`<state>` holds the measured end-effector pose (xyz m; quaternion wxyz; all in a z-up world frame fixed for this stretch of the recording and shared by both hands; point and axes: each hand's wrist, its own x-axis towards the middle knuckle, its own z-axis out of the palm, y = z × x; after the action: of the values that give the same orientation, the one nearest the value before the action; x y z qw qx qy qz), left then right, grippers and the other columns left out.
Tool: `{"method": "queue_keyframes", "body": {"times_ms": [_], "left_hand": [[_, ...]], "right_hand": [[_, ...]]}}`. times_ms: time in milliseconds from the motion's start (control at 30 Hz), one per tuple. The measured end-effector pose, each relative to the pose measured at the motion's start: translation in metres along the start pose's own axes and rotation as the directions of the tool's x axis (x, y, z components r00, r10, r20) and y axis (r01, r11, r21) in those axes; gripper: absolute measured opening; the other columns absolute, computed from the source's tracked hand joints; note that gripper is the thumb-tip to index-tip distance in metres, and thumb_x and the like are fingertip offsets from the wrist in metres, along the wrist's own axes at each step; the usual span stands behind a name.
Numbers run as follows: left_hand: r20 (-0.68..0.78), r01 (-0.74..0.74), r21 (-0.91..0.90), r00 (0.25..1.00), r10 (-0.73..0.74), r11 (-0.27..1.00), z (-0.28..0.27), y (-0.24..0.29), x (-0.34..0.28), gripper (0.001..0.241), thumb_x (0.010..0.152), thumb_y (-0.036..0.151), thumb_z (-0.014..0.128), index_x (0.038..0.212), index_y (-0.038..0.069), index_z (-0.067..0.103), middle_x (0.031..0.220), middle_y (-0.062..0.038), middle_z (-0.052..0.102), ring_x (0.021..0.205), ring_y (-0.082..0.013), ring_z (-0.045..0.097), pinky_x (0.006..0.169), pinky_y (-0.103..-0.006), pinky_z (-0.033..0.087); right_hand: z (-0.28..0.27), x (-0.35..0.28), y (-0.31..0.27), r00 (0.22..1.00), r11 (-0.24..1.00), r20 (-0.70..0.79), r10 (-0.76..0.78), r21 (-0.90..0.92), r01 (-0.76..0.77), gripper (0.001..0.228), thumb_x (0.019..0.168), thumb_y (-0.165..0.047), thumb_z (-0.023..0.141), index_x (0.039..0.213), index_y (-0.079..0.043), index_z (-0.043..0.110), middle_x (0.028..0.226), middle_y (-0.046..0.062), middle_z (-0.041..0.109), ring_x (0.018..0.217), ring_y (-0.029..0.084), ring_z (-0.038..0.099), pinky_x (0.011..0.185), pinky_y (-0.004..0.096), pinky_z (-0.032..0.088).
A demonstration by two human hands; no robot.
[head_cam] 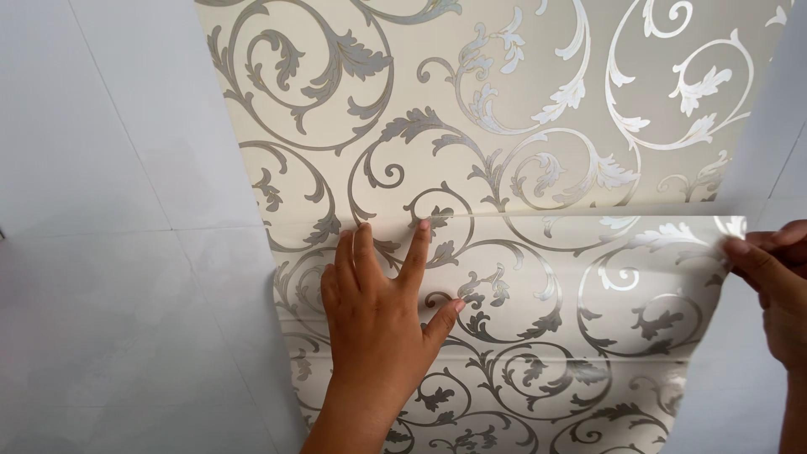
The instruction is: The person applies patterned wallpaper to a wall and smooths it out using a squeegee tool.
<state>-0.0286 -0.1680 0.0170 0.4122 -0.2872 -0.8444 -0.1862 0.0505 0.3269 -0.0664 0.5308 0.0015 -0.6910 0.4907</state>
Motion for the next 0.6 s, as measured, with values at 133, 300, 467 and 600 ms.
{"method": "queue_keyframes", "body": {"times_ms": [133,300,467,600], "left_hand": [[0.042,0.030,0.000,0.999,-0.030,1.000,0.000,0.002,0.001,0.091,0.078,0.060,0.072,0.156,0.027,0.039,0.151,-0.033,0.026,0.141,-0.0539,0.024,0.104,-0.0664,0.023],[0.065,0.044,0.028,0.997,-0.045,0.999,0.002,0.004,0.004,0.093,0.077,0.062,0.072,0.156,0.027,0.038,0.151,-0.034,0.023,0.141,-0.0556,0.022,0.106,-0.0707,0.023],[0.042,0.031,0.038,0.999,-0.032,0.999,0.004,0.005,0.003,0.094,0.077,0.064,0.071,0.155,0.023,0.039,0.150,-0.035,0.024,0.140,-0.0557,0.022,0.106,-0.0707,0.024],[0.041,0.031,0.024,0.999,-0.032,0.999,0.003,0.006,0.004,0.094,0.077,0.064,0.071,0.155,0.022,0.040,0.149,-0.035,0.024,0.140,-0.0557,0.023,0.105,-0.0700,0.024]], "right_hand": [[0.019,-0.011,-0.004,1.000,0.999,0.007,0.004,0.035,-0.004,0.021,0.112,-0.001,0.065,0.105,-0.012,0.049,0.097,0.010,0.069,0.094,0.018,0.072,0.092,0.036,0.061],[0.022,-0.005,0.003,1.000,1.000,0.004,-0.010,0.026,0.010,0.021,0.113,-0.003,0.066,0.107,-0.011,0.049,0.097,0.010,0.069,0.092,0.019,0.072,0.091,0.039,0.060],[0.024,-0.003,0.003,1.000,0.999,-0.007,0.000,0.035,0.000,0.023,0.112,0.000,0.068,0.108,-0.011,0.047,0.100,0.011,0.069,0.091,0.020,0.070,0.087,0.037,0.059],[0.027,-0.002,0.000,1.000,0.999,-0.018,0.015,0.037,-0.014,0.022,0.111,0.001,0.067,0.108,-0.011,0.048,0.099,0.011,0.070,0.089,0.021,0.071,0.087,0.040,0.060]]}}
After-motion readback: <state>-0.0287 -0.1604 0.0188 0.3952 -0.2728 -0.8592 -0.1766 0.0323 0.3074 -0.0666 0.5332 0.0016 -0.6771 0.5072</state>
